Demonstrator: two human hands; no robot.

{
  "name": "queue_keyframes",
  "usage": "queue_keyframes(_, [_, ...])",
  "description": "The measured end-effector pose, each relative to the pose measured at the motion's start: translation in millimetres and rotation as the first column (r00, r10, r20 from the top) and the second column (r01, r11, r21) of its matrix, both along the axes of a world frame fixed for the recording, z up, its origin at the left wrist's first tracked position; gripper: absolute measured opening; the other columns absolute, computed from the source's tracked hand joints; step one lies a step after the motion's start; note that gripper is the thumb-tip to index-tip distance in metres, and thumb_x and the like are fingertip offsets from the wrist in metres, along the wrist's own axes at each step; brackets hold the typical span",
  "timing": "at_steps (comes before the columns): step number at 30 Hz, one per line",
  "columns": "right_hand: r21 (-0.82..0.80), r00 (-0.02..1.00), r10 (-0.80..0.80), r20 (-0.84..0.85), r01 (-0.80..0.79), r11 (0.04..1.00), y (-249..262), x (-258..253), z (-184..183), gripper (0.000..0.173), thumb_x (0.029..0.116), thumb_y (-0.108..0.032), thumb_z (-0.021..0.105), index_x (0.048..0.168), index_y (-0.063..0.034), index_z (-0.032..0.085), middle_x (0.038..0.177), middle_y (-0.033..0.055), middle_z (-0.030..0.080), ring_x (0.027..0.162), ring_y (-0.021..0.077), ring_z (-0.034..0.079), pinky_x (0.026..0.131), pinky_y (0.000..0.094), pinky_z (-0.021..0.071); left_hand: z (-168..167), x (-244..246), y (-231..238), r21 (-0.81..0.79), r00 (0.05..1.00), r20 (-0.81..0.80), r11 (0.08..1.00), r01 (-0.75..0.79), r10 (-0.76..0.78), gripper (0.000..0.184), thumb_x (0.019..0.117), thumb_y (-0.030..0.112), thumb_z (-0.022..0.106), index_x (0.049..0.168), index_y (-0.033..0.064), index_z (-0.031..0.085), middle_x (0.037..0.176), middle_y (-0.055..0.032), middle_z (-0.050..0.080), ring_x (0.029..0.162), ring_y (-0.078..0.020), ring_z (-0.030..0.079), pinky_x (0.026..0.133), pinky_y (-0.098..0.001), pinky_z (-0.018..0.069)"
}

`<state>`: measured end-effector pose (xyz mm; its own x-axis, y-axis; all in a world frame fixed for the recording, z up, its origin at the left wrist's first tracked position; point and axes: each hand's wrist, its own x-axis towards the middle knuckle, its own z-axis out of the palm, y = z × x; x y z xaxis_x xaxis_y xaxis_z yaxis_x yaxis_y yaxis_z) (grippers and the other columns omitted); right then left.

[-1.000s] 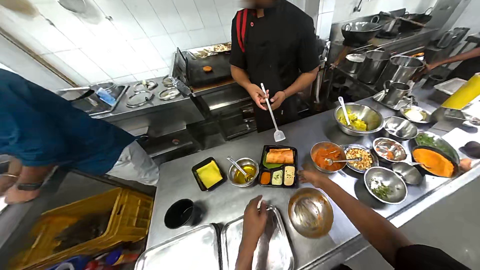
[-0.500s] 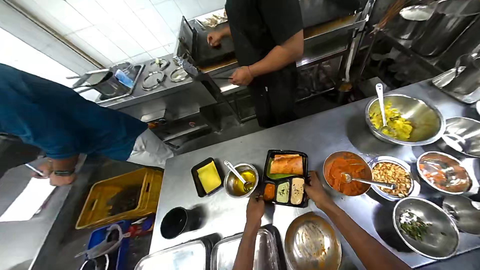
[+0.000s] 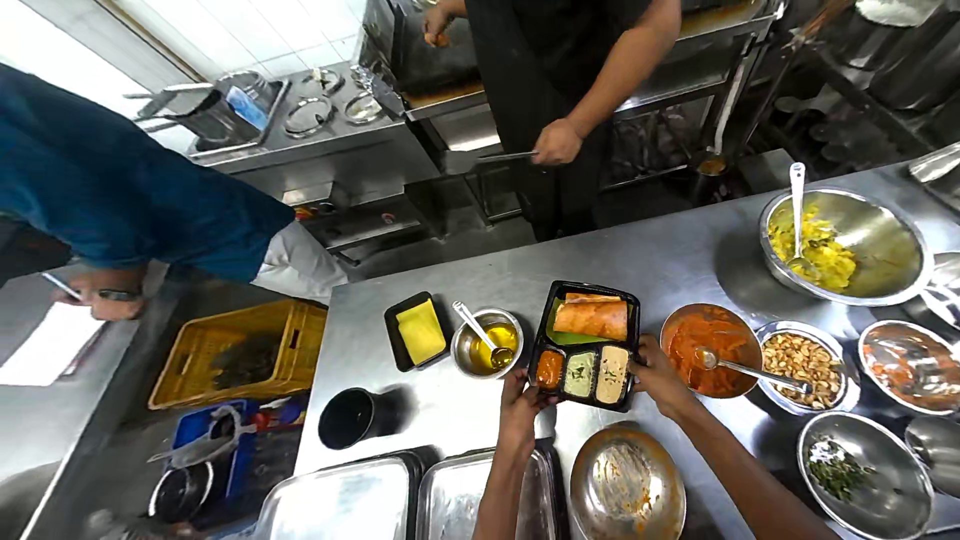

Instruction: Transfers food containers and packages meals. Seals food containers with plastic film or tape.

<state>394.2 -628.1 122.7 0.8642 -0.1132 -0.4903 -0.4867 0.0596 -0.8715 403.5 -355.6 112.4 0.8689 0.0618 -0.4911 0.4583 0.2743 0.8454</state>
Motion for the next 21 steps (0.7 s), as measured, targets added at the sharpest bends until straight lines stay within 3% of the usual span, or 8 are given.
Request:
queue_keyframes(6, [-0.075, 0.986, 0.111, 0.127, -0.102, 0.992, 5.3, -29.3, 89.4, 0.052, 0.0962, -0.006, 0.065, 0.143, -0.0183, 0.046, 0.122, 0.0107, 0.067, 0.092, 0.0299, 0.07, 0.066, 0.0485, 0.0607, 57.5, -37.0, 22.7, -0.096, 0.983, 0.186, 0.995, 0.023, -0.005, 0.027, 0.1031, 0.002, 0.047, 0.128, 0.0089, 0.055, 0.117, -0.0205, 0.064, 0.084, -0.0336, 0.07, 0.074, -0.0515, 0.062])
queue_keyframes(12, [-0.063, 0.939, 0.26, 0.225, -0.252, 0.966, 49.9, -72.1, 182.6, 0.049, 0.0991, -0.009, 0.065, 0.143, -0.0201, 0.046, 0.117, 0.0086, 0.07, 0.089, 0.0274, 0.072, 0.066, 0.0447, 0.0623, 108.5, -122.7, 77.0, -0.071, 0.899, 0.435, 0.997, -0.025, 0.053, 0.032, 0.0974, 0.012, 0.056, 0.129, 0.0105, 0.056, 0.121, -0.0196, 0.061, 0.092, -0.0344, 0.068, 0.078, -0.0515, 0.0612])
queue_keyframes(16, [-0.041, 0.876, 0.415, 0.247, -0.418, 0.908, 99.1, -106.5, 201.2, 0.051, 0.095, -0.006, 0.066, 0.142, -0.0179, 0.049, 0.115, 0.0115, 0.07, 0.091, 0.0285, 0.071, 0.066, 0.0437, 0.0613, 114.4, -210.4, 125.3, -0.059, 0.821, 0.545, 0.985, -0.162, 0.168, 0.039, 0.0955, 0.019, 0.063, 0.132, 0.0094, 0.056, 0.129, -0.0162, 0.06, 0.114, -0.0326, 0.062, 0.097, -0.0515, 0.0549])
queue_keyframes(21, [-0.102, 0.726, 0.621, 0.297, -0.622, 0.776, 169.1, -180.9, 184.5, 0.065, 0.0906, -0.006, 0.067, 0.15, -0.0111, 0.04, 0.12, 0.0134, 0.069, 0.092, 0.029, 0.072, 0.068, 0.0474, 0.0639, 98.5, -352.5, 176.0, -0.091, 0.693, 0.648, 0.935, -0.342, 0.316, 0.04, 0.0975, 0.019, 0.065, 0.134, 0.0052, 0.056, 0.13, -0.0161, 0.062, 0.116, -0.0295, 0.063, 0.098, -0.0485, 0.0544])
